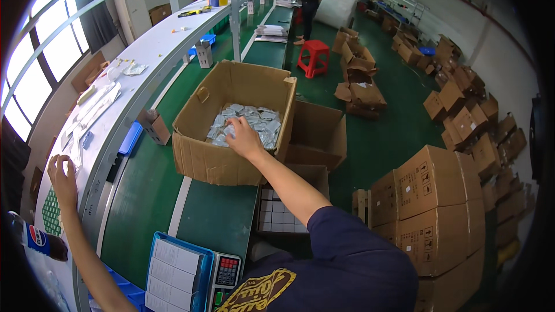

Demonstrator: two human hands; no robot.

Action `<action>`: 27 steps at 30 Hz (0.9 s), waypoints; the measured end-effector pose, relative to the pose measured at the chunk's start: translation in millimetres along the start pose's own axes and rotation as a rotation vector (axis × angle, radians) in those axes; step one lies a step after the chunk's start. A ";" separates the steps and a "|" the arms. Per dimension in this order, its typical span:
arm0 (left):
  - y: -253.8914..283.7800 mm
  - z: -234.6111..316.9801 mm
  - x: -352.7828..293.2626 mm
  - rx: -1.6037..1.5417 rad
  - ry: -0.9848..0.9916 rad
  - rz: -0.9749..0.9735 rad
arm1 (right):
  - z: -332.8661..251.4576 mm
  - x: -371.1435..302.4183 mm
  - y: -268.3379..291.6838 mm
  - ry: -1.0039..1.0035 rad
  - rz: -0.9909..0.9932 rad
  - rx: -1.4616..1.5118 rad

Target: Packing small product boxes into larger cardboard cartons and weighing them on a production floor scale.

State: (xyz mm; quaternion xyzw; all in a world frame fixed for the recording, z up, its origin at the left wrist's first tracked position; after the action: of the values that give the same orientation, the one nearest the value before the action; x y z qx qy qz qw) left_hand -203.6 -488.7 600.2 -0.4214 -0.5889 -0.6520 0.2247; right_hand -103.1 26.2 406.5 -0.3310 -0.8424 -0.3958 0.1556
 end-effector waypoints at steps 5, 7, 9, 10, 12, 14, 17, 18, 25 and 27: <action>5.7 4.0 0.8 0.015 0.026 0.033 | 16.6 2.3 -11.9 -0.043 0.103 0.059; 4.3 3.7 2.0 0.050 0.020 0.014 | 22.1 4.2 -16.4 -0.033 0.055 0.059; 3.1 -3.2 -1.0 0.014 0.047 0.020 | 17.1 3.2 -17.1 -0.025 0.004 0.053; 2.8 -6.9 -2.3 -0.021 0.069 0.028 | 13.7 2.4 -16.4 -0.010 0.000 0.062; 1.2 -13.4 -5.2 -0.022 0.076 0.014 | 1.7 2.6 -11.7 0.011 -0.007 0.072; 1.2 -12.8 -5.9 -0.026 0.080 0.002 | 4.2 1.6 -14.5 -0.126 -0.133 0.013; 4.8 2.8 -2.4 -0.040 0.033 0.020 | 10.6 3.7 -15.0 -0.158 -0.129 0.027; 7.4 6.8 -0.4 -0.055 0.040 0.035 | 13.0 3.3 -17.0 -0.157 -0.128 0.027; 9.2 3.6 0.7 -0.160 0.070 0.039 | 6.9 2.9 -13.6 -0.111 -0.062 0.016; 10.4 -0.9 0.7 -0.166 0.078 0.030 | 4.3 2.8 -10.9 -0.144 -0.094 0.017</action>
State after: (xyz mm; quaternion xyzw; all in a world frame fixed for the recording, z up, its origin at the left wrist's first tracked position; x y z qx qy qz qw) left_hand -196.0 -491.6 606.8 -0.4217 -0.5173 -0.7110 0.2216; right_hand -112.5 25.7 399.1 -0.3174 -0.8694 -0.3705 0.0788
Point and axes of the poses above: each hand's wrist, its own x-axis towards the middle knuckle, its own y-axis out of the back of the hand, z = x × y, the point moved 6 cm from there along x, towards the middle knuckle, and after that the axes turned 9 degrees about z, right-handed, at the moved point
